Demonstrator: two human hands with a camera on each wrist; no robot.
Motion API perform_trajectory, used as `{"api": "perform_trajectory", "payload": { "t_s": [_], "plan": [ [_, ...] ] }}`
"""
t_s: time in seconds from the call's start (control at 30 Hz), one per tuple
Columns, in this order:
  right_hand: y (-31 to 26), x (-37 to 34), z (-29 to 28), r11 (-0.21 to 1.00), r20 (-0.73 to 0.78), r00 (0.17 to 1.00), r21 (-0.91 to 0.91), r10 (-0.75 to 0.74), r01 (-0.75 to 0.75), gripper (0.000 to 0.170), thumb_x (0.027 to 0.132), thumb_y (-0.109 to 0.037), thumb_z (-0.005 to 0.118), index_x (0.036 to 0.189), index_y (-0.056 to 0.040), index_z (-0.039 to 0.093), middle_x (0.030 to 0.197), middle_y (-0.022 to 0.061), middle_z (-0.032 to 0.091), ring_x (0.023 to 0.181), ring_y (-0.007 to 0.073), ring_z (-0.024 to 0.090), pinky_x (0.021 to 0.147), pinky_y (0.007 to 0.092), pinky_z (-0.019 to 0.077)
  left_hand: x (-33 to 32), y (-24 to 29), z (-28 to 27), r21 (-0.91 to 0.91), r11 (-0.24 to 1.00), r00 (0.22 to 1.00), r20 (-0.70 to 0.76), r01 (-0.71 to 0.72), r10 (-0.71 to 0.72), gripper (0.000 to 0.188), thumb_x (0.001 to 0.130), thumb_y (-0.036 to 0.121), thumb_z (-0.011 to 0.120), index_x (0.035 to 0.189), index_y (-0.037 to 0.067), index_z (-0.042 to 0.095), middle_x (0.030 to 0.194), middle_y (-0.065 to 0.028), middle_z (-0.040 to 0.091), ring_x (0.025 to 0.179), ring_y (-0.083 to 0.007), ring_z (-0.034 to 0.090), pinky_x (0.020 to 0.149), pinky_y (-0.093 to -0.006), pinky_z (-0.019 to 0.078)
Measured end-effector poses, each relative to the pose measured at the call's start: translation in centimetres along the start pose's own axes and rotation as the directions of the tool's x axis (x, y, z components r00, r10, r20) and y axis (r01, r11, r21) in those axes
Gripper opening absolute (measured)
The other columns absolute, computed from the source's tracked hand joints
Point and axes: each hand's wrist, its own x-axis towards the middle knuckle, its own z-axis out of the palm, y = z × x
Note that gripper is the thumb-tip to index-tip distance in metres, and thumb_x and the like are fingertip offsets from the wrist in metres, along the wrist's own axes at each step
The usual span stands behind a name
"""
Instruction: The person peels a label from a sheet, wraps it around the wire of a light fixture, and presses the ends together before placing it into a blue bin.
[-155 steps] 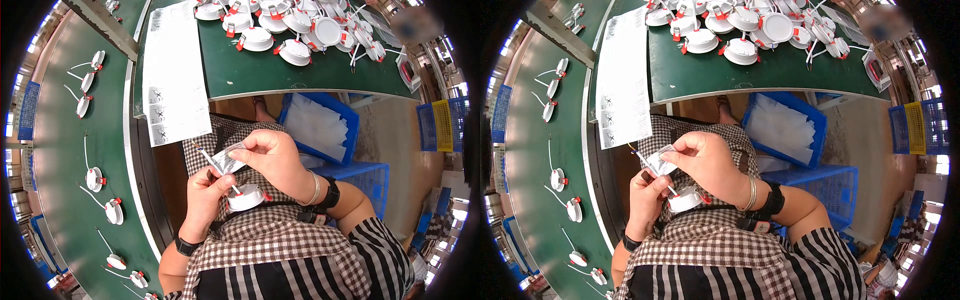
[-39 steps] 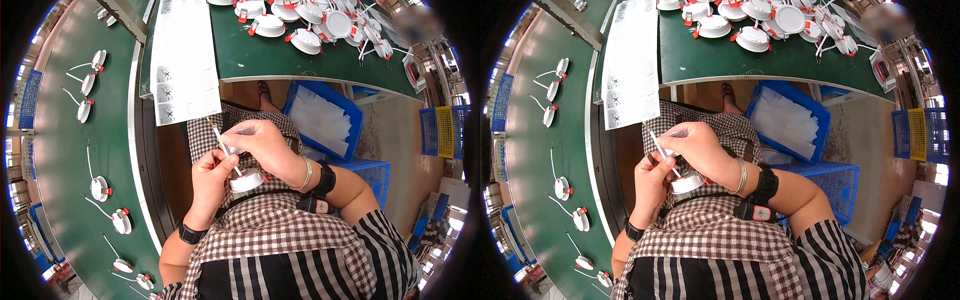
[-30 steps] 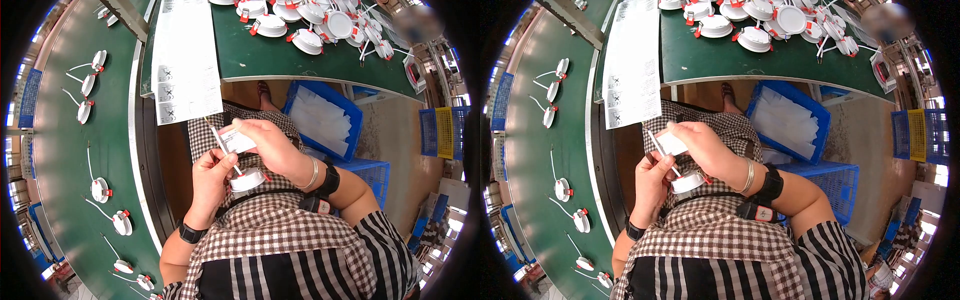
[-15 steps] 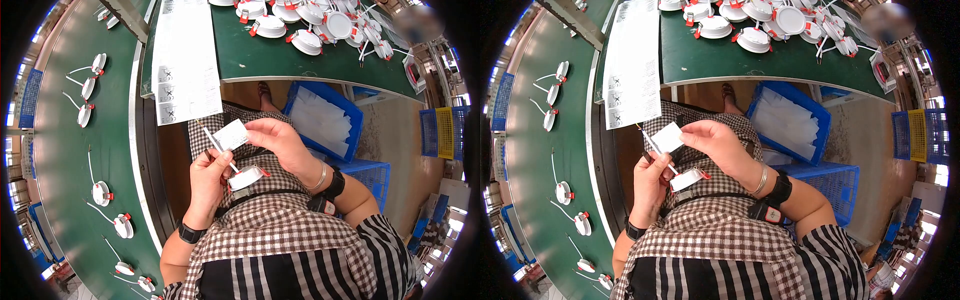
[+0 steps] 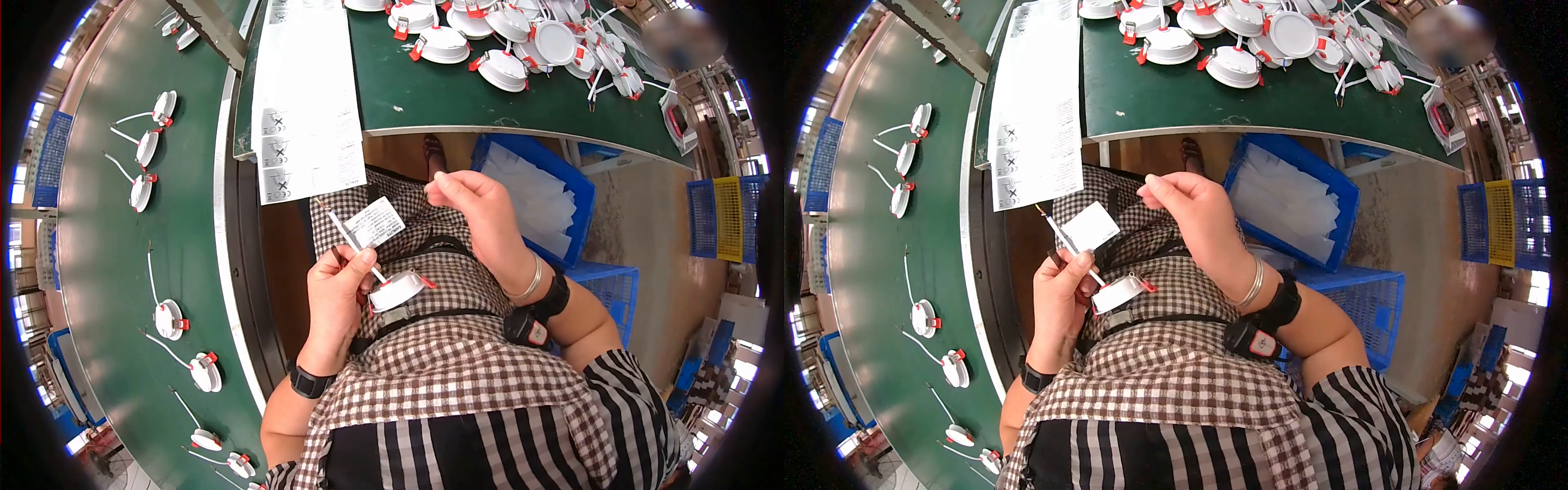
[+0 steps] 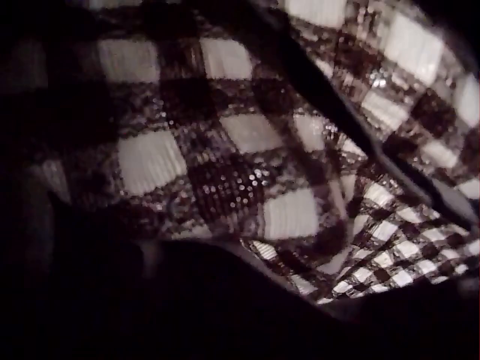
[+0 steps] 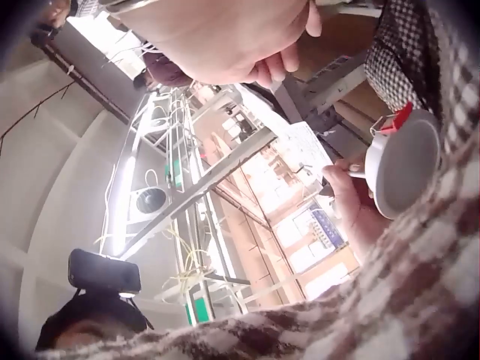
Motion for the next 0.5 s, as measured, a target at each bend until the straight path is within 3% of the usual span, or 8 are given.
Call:
{"api": "perform_trajectory", "payload": {
  "t_s": [0.07, 0.13, 0.2, 0.3, 0.33, 0.37, 0.43, 0.5],
  "plan": [
    [-1.1, -1.1, 0.2, 0.960, 0.054, 0.996, -0.267, -0.073, 0.085, 0.023, 0.091, -0.021, 0.060, 0.089, 0.0006, 0.068, 0.078, 0.0023, 0.065, 0.074, 0.0073, 0.058, 0.070, 0.0226, 0.0470, 0.2, -0.1, 0.2, 0.018, 0.999, 1.000, -0.013, -0.028, 0.028, 0.017, 0.083, 0.010, 0.069, 0.074, 0.006, 0.056, 0.067, -0.0012, 0.058, 0.052, -0.0059, 0.046, 0.049, -0.0190, 0.0376],
    [-1.6, -2.1, 0.6, 0.957, 0.113, 0.991, -0.274, -0.068, 0.097, 0.018, 0.089, -0.017, 0.061, 0.088, 0.0001, 0.068, 0.073, 0.0007, 0.063, 0.069, 0.0053, 0.055, 0.063, 0.0211, 0.0451, 0.4, -0.1, 0.3, 0.039, 0.997, 0.998, -0.027, -0.060, 0.061, 0.017, 0.082, 0.010, 0.070, 0.073, 0.006, 0.056, 0.065, -0.0010, 0.058, 0.051, -0.0049, 0.045, 0.048, -0.0181, 0.0366],
    [-1.6, -2.7, 1.4, 0.911, 0.298, 0.954, -0.388, -0.022, 0.142, 0.015, 0.087, -0.013, 0.063, 0.089, 0.0011, 0.067, 0.074, 0.0021, 0.063, 0.068, 0.0058, 0.055, 0.060, 0.0210, 0.0457, 0.5, 0.0, 0.3, 0.354, 0.919, 0.976, -0.062, -0.176, 0.210, 0.017, 0.083, 0.010, 0.070, 0.073, 0.005, 0.057, 0.061, 0.0000, 0.057, 0.050, -0.0047, 0.045, 0.046, -0.0186, 0.0367],
    [-1.1, -2.9, 2.5, 0.872, 0.367, 0.924, -0.413, -0.103, 0.261, 0.013, 0.084, -0.012, 0.066, 0.088, 0.0002, 0.065, 0.079, 0.0045, 0.061, 0.069, 0.0101, 0.059, 0.061, 0.0240, 0.0472, 0.6, 0.8, 0.9, 0.589, 0.757, 0.930, -0.023, -0.284, 0.367, 0.016, 0.083, 0.009, 0.069, 0.074, 0.005, 0.057, 0.058, 0.0008, 0.055, 0.049, -0.0039, 0.046, 0.045, -0.0183, 0.0357],
    [-0.9, -2.9, 2.8, 0.874, 0.360, 0.928, -0.417, -0.094, 0.250, 0.013, 0.083, -0.013, 0.067, 0.086, -0.0008, 0.065, 0.078, 0.0051, 0.061, 0.070, 0.0132, 0.060, 0.063, 0.0266, 0.0476, 0.7, 0.9, 1.1, 0.590, 0.754, 0.929, -0.019, -0.288, 0.370, 0.016, 0.083, 0.009, 0.069, 0.074, 0.005, 0.057, 0.058, 0.0008, 0.055, 0.049, -0.0039, 0.046, 0.045, -0.0183, 0.0357],
    [-0.8, -2.7, 2.8, 0.874, 0.362, 0.927, -0.414, -0.100, 0.256, 0.013, 0.083, -0.013, 0.067, 0.086, -0.0008, 0.065, 0.078, 0.0051, 0.061, 0.070, 0.0132, 0.060, 0.063, 0.0266, 0.0476, 0.8, 1.1, 1.3, 0.421, 0.870, 0.948, -0.064, -0.258, 0.312, 0.016, 0.083, 0.010, 0.069, 0.074, 0.005, 0.057, 0.059, 0.0012, 0.055, 0.048, -0.0038, 0.046, 0.044, -0.0179, 0.0350],
    [-0.7, -2.4, 3.0, 0.644, 0.458, 0.847, -0.569, -0.269, 0.512, 0.013, 0.078, -0.015, 0.068, 0.081, -0.0040, 0.063, 0.079, 0.0058, 0.060, 0.075, 0.0216, 0.059, 0.069, 0.0337, 0.0468, 1.0, 1.2, 1.1, 0.112, 0.975, 0.975, -0.094, -0.191, 0.201, 0.016, 0.084, 0.011, 0.069, 0.074, 0.007, 0.056, 0.061, 0.0002, 0.058, 0.049, -0.0044, 0.049, 0.044, -0.0168, 0.0353],
    [-0.7, -2.3, 3.2, 0.625, 0.462, 0.836, -0.568, -0.296, 0.535, 0.013, 0.076, -0.017, 0.069, 0.080, -0.0053, 0.063, 0.079, 0.0059, 0.060, 0.078, 0.0242, 0.058, 0.071, 0.0358, 0.0457, 0.8, 1.4, 1.0, 0.085, 0.977, 0.974, -0.096, -0.196, 0.203, 0.016, 0.084, 0.011, 0.068, 0.074, 0.007, 0.056, 0.062, -0.0004, 0.058, 0.049, -0.0050, 0.050, 0.044, -0.0169, 0.0357]
  ]
}}
